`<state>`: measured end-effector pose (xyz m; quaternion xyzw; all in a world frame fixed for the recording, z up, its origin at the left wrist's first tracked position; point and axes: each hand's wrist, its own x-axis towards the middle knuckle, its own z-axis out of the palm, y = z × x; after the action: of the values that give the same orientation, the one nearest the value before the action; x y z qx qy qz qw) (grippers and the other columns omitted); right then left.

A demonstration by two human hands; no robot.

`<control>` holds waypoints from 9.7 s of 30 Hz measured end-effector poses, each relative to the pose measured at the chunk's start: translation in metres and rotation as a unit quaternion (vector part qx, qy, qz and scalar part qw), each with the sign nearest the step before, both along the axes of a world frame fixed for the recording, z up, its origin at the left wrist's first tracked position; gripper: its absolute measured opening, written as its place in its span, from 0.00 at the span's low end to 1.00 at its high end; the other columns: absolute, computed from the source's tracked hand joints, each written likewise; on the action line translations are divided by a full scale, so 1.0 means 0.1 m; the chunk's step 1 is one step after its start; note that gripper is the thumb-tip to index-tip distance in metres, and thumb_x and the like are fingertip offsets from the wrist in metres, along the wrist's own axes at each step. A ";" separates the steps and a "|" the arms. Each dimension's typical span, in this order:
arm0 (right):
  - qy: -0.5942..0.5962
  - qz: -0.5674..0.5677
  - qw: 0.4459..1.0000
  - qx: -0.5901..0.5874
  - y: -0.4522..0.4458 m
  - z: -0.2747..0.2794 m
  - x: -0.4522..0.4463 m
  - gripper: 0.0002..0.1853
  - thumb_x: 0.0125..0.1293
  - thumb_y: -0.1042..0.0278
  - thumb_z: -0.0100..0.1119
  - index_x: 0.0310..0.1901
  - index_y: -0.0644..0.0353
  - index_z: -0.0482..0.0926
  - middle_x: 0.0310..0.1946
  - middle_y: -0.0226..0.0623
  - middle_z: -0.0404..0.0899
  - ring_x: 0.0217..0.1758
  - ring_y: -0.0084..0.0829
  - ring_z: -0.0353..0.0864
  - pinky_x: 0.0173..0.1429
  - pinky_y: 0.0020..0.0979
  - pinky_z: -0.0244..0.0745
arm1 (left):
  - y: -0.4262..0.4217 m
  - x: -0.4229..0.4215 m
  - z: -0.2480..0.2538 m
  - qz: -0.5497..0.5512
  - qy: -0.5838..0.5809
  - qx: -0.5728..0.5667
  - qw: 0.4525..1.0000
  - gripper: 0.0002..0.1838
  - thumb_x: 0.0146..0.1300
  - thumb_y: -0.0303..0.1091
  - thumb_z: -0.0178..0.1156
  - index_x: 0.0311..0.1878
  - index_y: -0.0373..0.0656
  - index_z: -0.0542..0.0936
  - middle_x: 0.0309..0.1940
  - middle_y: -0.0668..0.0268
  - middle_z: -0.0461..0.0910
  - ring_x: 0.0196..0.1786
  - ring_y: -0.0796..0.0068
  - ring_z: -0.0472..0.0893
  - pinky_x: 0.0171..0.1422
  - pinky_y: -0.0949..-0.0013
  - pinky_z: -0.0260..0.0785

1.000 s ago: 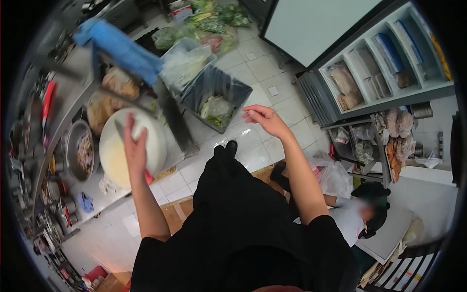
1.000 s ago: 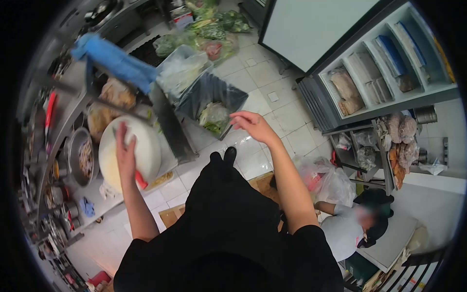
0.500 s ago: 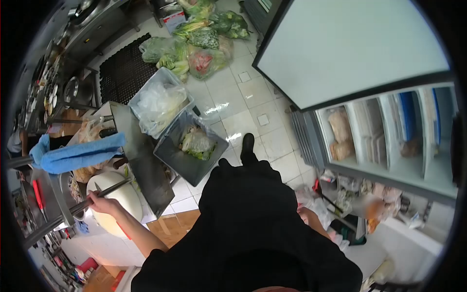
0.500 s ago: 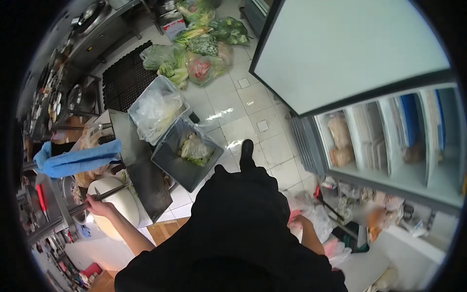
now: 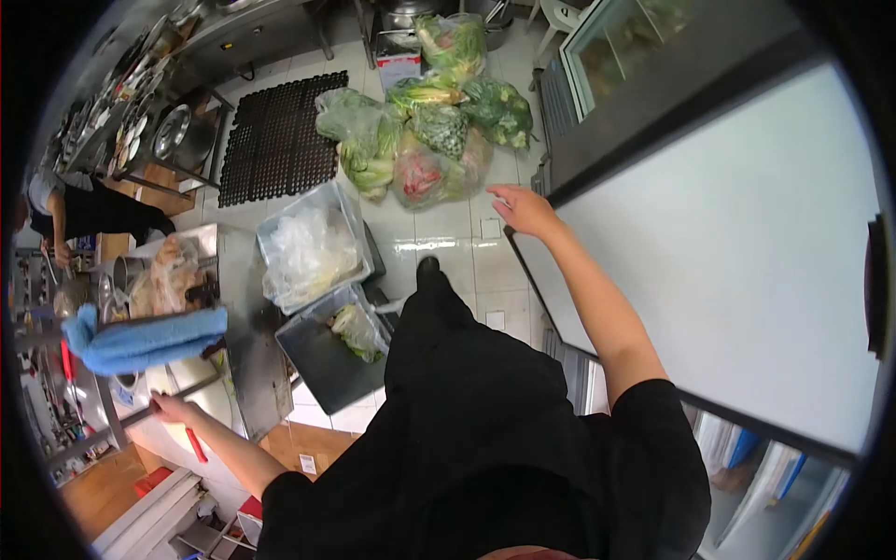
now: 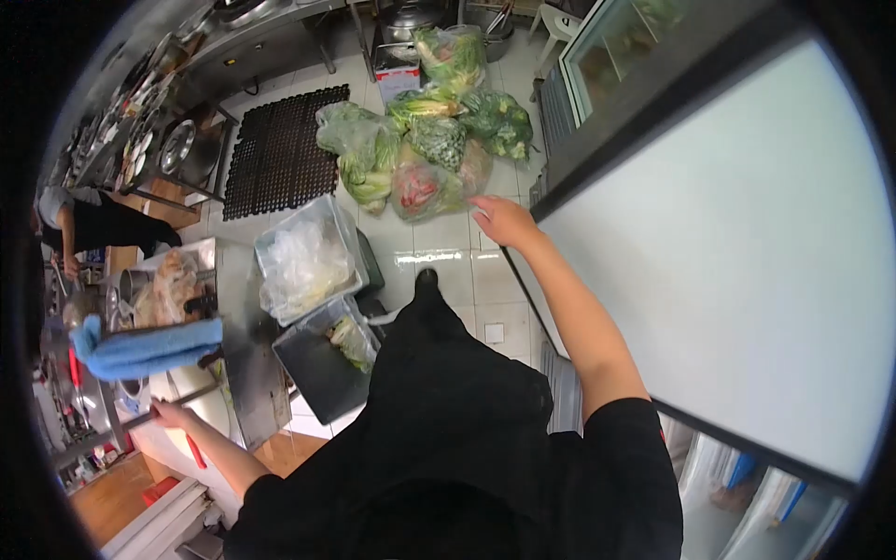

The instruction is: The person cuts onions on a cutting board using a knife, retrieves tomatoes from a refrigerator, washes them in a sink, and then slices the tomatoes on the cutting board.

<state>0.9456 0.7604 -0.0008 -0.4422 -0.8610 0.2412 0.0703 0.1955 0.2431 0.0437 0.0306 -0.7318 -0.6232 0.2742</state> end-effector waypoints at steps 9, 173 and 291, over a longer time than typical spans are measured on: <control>-0.482 -0.182 0.792 -0.326 1.03 -1.21 0.10 0.26 0.71 0.61 0.60 0.69 0.54 0.82 0.72 0.45 0.78 0.77 0.59 0.72 0.68 0.87 0.58 | 1.05 0.48 -0.72 0.193 0.030 -0.291 0.936 0.21 0.72 0.34 0.66 0.60 0.27 0.80 0.53 0.46 0.85 0.52 0.54 0.85 0.59 0.56 0.78; -0.044 -0.703 0.699 -0.125 7.49 2.43 7.43 0.24 0.68 0.45 0.71 0.58 0.52 0.85 0.34 0.28 0.87 0.27 0.21 0.81 0.24 0.27 0.72 | 13.28 4.76 1.96 -0.567 0.208 0.119 0.788 0.23 0.81 0.51 0.56 0.52 0.36 0.76 0.47 0.58 0.81 0.51 0.64 0.82 0.62 0.56 0.76; 0.358 -0.280 0.885 0.096 7.11 1.67 1.42 0.37 0.61 0.65 0.73 0.73 0.56 0.72 0.49 0.41 0.83 0.37 0.41 0.87 0.40 0.38 0.82 | 13.17 6.86 1.59 -0.934 -0.244 -0.218 0.144 0.41 0.68 0.40 0.74 0.79 0.51 0.61 0.70 0.57 0.73 0.69 0.66 0.76 0.63 0.59 0.79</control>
<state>1.0875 1.4719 0.1665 -0.5393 -0.6366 0.2693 0.4810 0.8817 1.5598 0.2026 -0.5867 -0.3366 -0.1791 -0.7144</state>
